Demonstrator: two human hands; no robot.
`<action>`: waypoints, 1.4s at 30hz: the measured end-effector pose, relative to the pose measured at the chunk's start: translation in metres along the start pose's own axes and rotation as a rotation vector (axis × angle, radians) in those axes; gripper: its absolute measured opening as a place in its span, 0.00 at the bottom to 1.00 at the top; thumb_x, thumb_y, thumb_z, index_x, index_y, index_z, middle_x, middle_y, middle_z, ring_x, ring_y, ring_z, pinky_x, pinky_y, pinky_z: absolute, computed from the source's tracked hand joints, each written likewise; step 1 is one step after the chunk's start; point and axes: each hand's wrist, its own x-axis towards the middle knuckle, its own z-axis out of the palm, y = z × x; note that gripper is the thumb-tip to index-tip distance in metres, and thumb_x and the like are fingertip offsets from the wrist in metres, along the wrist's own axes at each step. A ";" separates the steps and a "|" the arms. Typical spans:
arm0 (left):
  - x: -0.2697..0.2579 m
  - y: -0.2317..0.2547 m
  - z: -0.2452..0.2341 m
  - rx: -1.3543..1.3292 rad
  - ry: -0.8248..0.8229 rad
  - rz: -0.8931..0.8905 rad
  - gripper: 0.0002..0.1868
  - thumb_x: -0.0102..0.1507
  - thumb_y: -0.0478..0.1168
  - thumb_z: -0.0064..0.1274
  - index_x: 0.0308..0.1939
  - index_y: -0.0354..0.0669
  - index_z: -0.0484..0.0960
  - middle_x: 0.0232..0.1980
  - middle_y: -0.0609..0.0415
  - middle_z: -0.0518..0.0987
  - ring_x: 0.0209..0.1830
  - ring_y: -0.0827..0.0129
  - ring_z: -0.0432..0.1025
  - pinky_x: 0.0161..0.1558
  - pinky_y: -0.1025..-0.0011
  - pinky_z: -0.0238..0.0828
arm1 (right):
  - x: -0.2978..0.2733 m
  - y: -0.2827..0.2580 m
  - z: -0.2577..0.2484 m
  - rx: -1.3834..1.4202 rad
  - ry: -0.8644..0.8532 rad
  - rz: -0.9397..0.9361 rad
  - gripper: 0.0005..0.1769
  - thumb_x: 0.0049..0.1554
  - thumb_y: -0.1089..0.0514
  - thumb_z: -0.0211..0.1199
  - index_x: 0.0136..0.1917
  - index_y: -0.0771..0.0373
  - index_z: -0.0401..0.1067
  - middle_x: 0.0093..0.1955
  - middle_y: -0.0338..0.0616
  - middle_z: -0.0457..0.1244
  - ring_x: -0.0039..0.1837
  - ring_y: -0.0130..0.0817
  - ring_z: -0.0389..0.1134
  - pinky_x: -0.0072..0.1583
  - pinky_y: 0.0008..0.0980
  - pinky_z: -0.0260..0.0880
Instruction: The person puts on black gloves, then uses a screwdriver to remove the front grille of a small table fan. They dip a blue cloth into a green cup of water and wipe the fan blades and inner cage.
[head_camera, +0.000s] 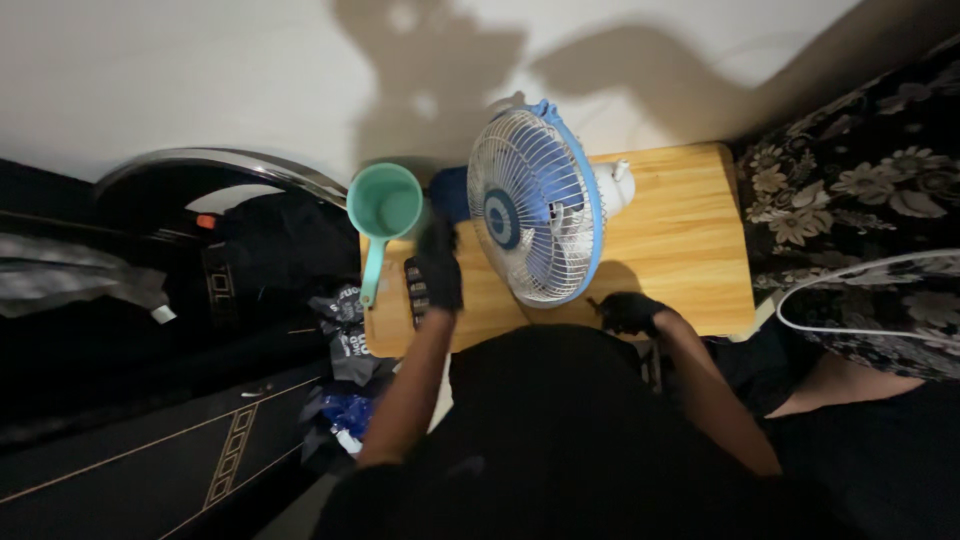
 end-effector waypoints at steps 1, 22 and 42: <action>-0.025 -0.016 -0.022 0.483 -0.165 0.207 0.15 0.77 0.41 0.44 0.45 0.35 0.81 0.38 0.54 0.77 0.40 0.72 0.71 0.45 0.73 0.69 | 0.000 -0.004 0.010 -0.086 0.049 -0.116 0.20 0.52 0.54 0.66 0.58 0.59 0.78 0.47 0.50 0.70 0.45 0.40 0.66 0.47 0.38 0.66; -0.099 -0.077 -0.024 0.996 -0.328 0.329 0.15 0.66 0.46 0.52 0.53 0.45 0.83 0.48 0.45 0.81 0.47 0.50 0.76 0.45 0.54 0.74 | 0.022 -0.113 0.110 -0.362 0.183 -0.459 0.40 0.54 0.31 0.63 0.73 0.53 0.64 0.71 0.54 0.61 0.71 0.52 0.60 0.68 0.46 0.58; 0.086 0.024 0.013 0.196 -0.090 0.145 0.22 0.69 0.46 0.52 0.61 0.32 0.78 0.59 0.45 0.81 0.59 0.61 0.75 0.63 0.65 0.70 | -0.223 -0.196 -0.010 -0.024 0.854 -0.820 0.28 0.61 0.56 0.68 0.72 0.63 0.68 0.70 0.52 0.63 0.69 0.42 0.65 0.64 0.36 0.69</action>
